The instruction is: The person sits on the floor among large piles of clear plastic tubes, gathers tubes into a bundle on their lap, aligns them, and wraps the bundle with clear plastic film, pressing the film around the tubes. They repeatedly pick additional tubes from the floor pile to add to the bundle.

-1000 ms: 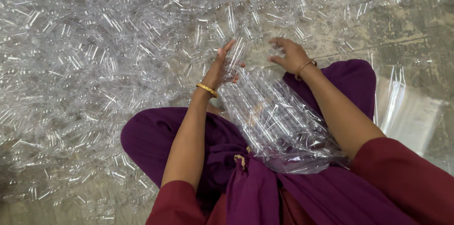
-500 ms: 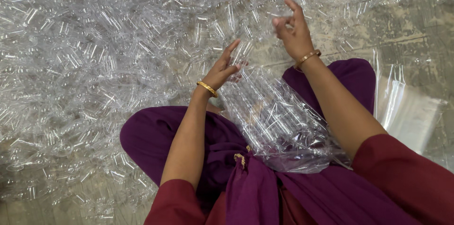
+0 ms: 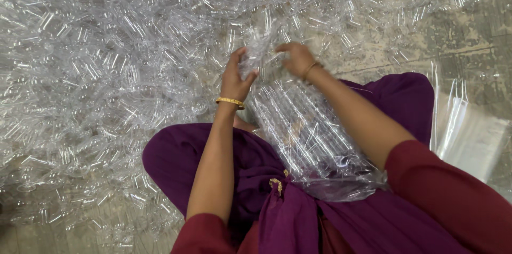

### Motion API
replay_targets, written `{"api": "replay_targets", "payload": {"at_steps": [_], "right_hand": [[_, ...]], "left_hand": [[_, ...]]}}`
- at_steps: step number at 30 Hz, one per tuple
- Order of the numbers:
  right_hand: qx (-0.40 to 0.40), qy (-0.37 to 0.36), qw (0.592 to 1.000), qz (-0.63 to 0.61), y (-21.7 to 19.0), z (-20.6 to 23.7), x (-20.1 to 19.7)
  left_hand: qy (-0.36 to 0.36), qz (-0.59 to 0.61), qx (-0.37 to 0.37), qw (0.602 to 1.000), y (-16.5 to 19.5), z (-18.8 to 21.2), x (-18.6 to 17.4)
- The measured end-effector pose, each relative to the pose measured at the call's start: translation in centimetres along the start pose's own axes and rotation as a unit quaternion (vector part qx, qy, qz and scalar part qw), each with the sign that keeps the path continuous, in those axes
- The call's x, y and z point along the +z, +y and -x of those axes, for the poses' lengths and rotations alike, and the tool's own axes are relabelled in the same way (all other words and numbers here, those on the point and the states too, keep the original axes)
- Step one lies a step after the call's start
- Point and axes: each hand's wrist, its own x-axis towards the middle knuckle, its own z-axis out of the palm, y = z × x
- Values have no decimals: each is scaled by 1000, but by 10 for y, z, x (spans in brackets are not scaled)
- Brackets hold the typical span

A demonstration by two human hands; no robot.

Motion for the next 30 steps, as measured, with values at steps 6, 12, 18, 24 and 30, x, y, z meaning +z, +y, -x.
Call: {"api": "replay_targets", "payload": {"at_steps": [6, 12, 18, 24, 30], "right_hand": [[-155, 51, 973, 166, 10, 10, 22], [-56, 223, 961, -151, 27, 4, -41], [47, 63, 905, -417, 28, -5, -70], [65, 82, 994, -9, 53, 9, -56], [107, -99, 942, 304, 82, 52, -37]], "left_hand": [[40, -77, 36, 996, -9, 8, -3], [-4, -142, -17, 990, -9, 4, 6], [-57, -39, 1, 998, -5, 4, 12], [-42, -13, 13, 999, -6, 4, 10], [-56, -48, -7, 997, -4, 4, 9]]}}
